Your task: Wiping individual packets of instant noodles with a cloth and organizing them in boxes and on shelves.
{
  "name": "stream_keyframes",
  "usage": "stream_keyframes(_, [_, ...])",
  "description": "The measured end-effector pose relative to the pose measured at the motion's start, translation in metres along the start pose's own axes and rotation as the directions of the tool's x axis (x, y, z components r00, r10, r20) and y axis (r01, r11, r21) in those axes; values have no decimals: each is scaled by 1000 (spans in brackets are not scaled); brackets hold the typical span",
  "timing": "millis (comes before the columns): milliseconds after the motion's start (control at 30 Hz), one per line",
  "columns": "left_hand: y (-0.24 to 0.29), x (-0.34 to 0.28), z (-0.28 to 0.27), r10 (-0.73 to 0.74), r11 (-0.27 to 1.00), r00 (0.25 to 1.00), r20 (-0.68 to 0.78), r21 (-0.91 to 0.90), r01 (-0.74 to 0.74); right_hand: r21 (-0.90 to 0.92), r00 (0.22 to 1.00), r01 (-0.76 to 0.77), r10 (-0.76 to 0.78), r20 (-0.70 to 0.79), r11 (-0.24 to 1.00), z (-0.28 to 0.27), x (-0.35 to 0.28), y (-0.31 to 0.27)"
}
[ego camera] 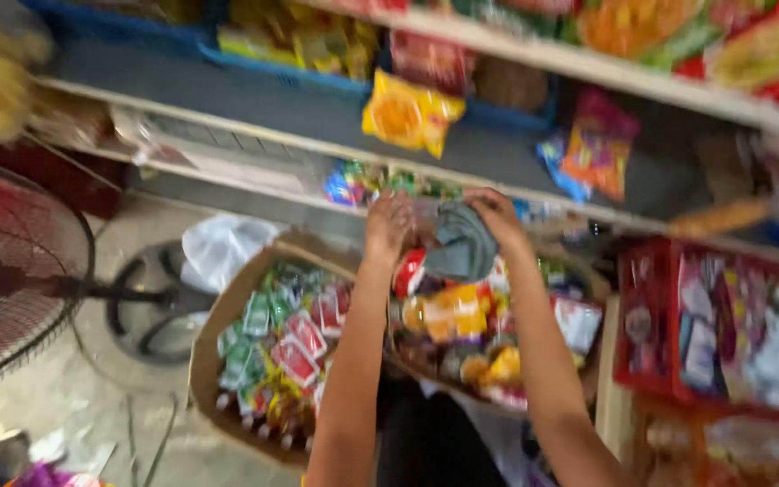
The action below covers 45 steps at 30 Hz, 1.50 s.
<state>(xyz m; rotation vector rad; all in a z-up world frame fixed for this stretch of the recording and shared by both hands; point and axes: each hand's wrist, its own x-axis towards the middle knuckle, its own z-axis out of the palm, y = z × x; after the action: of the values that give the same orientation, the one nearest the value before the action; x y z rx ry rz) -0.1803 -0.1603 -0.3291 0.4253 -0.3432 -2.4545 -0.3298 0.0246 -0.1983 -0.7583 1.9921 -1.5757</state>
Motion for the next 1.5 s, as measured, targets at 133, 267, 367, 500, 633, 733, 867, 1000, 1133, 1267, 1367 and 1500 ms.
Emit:
stream_keyframes(133, [-39,-110,-31,-98,994,989,-107,45,103,-431,931,3,156,331,902,-46,-85,186])
stream_keyframes(267, [-89,-174,-54,-97,933,971,-217,319,165,-730,976,104,71,205,676,-46,-130,281])
stream_keyframes(367, [-109,-204,-51,-53,905,982,-183,408,124,-534,953,-172,277,123,828,-23,-172,333])
stream_keyframes(500, [-151,-198,-95,-296,578,820,-489,592,562,-510,948,-309,302,-98,803,7,-191,259])
stream_keyframes(633, [-132,-226,-52,-434,593,726,-533,438,676,-720,962,-261,237,-136,643,29,-233,119])
stream_keyframes(733, [-106,-242,-8,-387,825,880,-275,323,464,-673,970,-241,200,-139,699,32,-270,3])
stream_keyframes(867, [-52,-272,50,-431,903,901,-54,-27,430,-464,999,40,-38,13,885,-8,-293,-93])
stream_keyframes(1000, [-12,-288,105,-377,908,923,73,-169,384,-383,996,-48,75,57,922,-68,-294,-201])
stream_keyframes(1133, [20,-300,176,-358,923,930,87,-119,367,-212,996,86,-90,-8,973,-107,-287,-258])
stream_keyframes(1267, [43,-318,250,-359,925,910,209,-49,376,-20,937,162,-160,-311,987,-75,-268,-309])
stream_keyframes(1367, [44,-316,271,-334,933,921,199,-67,353,-461,884,334,-442,-149,823,-14,-251,-347])
stream_keyframes(1500, [57,-313,285,-245,967,960,134,-41,252,-740,770,444,-637,27,505,42,-249,-354])
